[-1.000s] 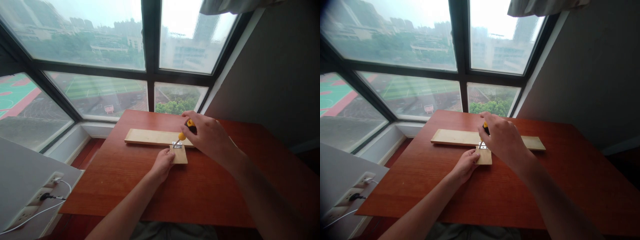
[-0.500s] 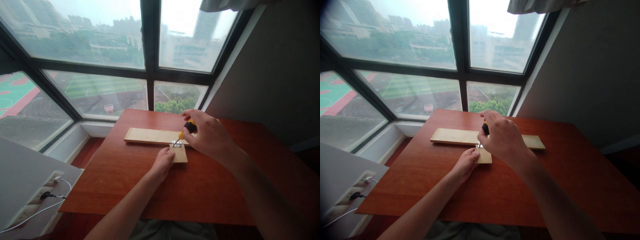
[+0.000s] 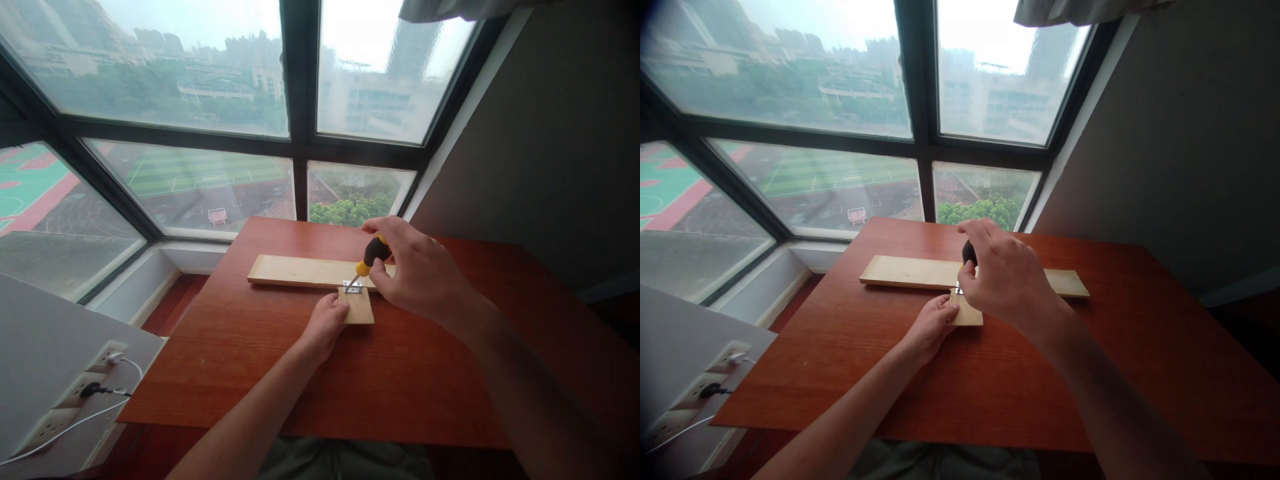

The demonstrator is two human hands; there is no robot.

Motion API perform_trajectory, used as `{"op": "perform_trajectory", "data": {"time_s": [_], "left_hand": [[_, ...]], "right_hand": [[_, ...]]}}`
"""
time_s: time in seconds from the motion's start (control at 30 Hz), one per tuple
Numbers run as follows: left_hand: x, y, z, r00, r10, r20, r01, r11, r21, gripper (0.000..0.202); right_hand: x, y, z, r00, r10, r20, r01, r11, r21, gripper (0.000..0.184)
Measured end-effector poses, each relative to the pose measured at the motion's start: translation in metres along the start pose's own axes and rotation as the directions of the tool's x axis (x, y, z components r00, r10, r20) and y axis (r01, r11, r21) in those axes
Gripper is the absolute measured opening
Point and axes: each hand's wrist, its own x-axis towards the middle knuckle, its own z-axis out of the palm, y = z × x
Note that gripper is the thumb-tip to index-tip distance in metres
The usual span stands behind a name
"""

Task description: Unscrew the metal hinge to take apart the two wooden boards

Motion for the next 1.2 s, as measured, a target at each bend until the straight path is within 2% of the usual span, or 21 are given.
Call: {"op": "perform_trajectory", "data": {"time_s": [0.17,0.23,0.4,0.57,0.63,0.77,0.93,1.07,1.2], "left_hand": [[0.0,0.0,0.0,1.0,-0.007,-0.011,0.007,1.0,0.005,0.024],[0.0,0.0,0.0,1.0,-0.007,-0.011,0.007,1.0,-0.004,0.022],[-0.001,0.001,0.001,1.0,-0.01,-0.002,0.01,1.0,-0.02,0.021],[-0.001,0.001,0.0,1.0,-0.002,0.013,0.002,1.0,-0.018,0.022],[-0.001,0.001,0.0,1.0,0.001,0.02,-0.001,1.0,-0.024,0.023],[0.0,0.0,-0.001,1.0,0.001,0.024,-0.001,1.0,-0.028,0.022],[0.002,0.0,0.0,1.0,-0.007,0.0,0.007,1.0,0.003,0.021],[0.003,-0.001,-0.001,1.0,-0.005,-0.025,0.006,1.0,0.011,0.023],[0.003,-0.001,-0.001,0.999,-0.015,-0.03,0.015,1.0,0.006,0.024]], "right_hand": [[0.001,-0.001,0.0,0.998,0.057,-0.017,-0.059,0.993,-0.102,0.032],[0.001,0.0,0.0,0.998,0.058,0.002,-0.058,0.995,-0.084,0.031],[-0.003,0.0,-0.004,1.0,-0.005,0.018,0.005,1.0,0.007,0.043],[-0.006,0.0,-0.002,0.997,0.079,0.01,-0.078,0.996,-0.043,0.035],[-0.007,0.002,-0.001,0.998,0.054,0.014,-0.055,0.998,0.022,0.033],[-0.014,0.006,-0.004,0.999,-0.032,0.008,0.031,0.993,0.114,0.045],[-0.019,0.017,-0.001,0.995,0.093,-0.028,-0.092,0.995,0.029,0.033],[-0.02,0.026,0.002,0.99,0.126,-0.058,-0.122,0.99,0.075,0.022],[-0.02,0.029,0.0,0.987,0.158,-0.037,-0.151,0.977,0.152,0.032]]}}
